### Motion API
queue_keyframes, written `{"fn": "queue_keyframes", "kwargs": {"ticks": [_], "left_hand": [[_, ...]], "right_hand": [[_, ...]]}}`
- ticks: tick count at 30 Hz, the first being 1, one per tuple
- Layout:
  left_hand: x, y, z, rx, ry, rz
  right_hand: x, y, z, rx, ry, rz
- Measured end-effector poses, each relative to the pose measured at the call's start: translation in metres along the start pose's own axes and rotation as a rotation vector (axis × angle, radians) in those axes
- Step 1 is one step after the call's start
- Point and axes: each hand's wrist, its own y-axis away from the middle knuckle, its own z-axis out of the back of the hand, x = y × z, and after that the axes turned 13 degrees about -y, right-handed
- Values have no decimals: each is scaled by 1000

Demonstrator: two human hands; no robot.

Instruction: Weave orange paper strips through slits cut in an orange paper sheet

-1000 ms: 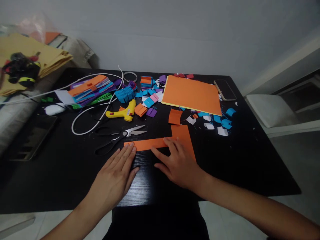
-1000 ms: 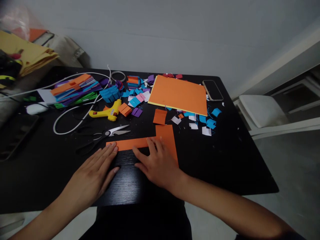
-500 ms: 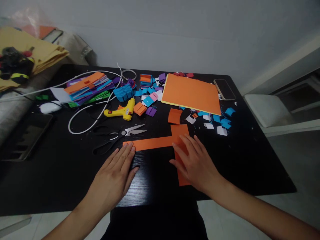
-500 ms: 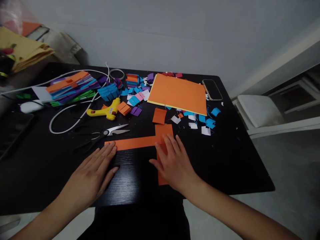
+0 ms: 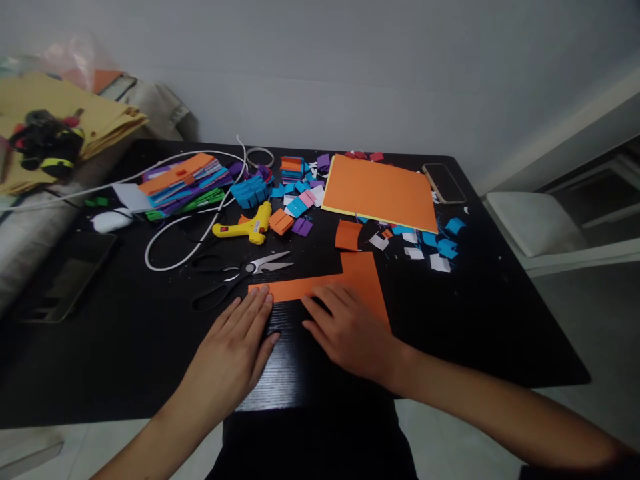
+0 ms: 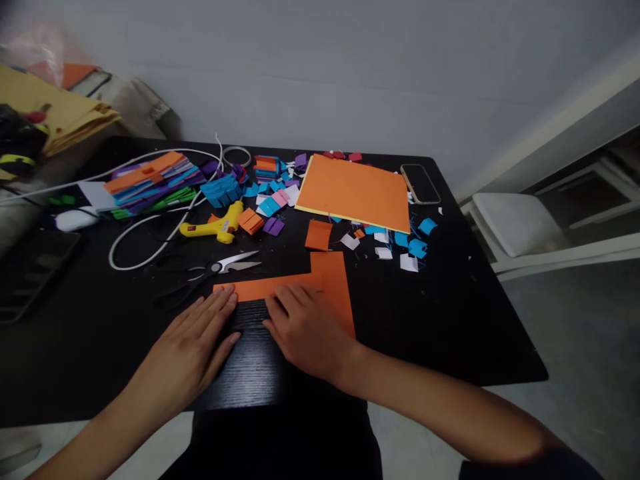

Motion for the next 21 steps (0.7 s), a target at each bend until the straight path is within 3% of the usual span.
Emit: {"fn": "queue_keyframes", "kwargs": {"ticks": [3, 8, 16, 21], "left_hand": [[-1, 0, 0, 13, -8, 0], [-1, 2, -2, 5, -2, 8], [0, 1, -3, -16, 13, 6], [0, 1, -2, -17, 23, 10]], "right_hand": [[4, -5, -7, 46, 22, 20], [-7, 13, -6, -45, 24, -55], [-29, 47, 18, -116, 82, -143], [-33, 47, 29, -148, 72, -224]]}}
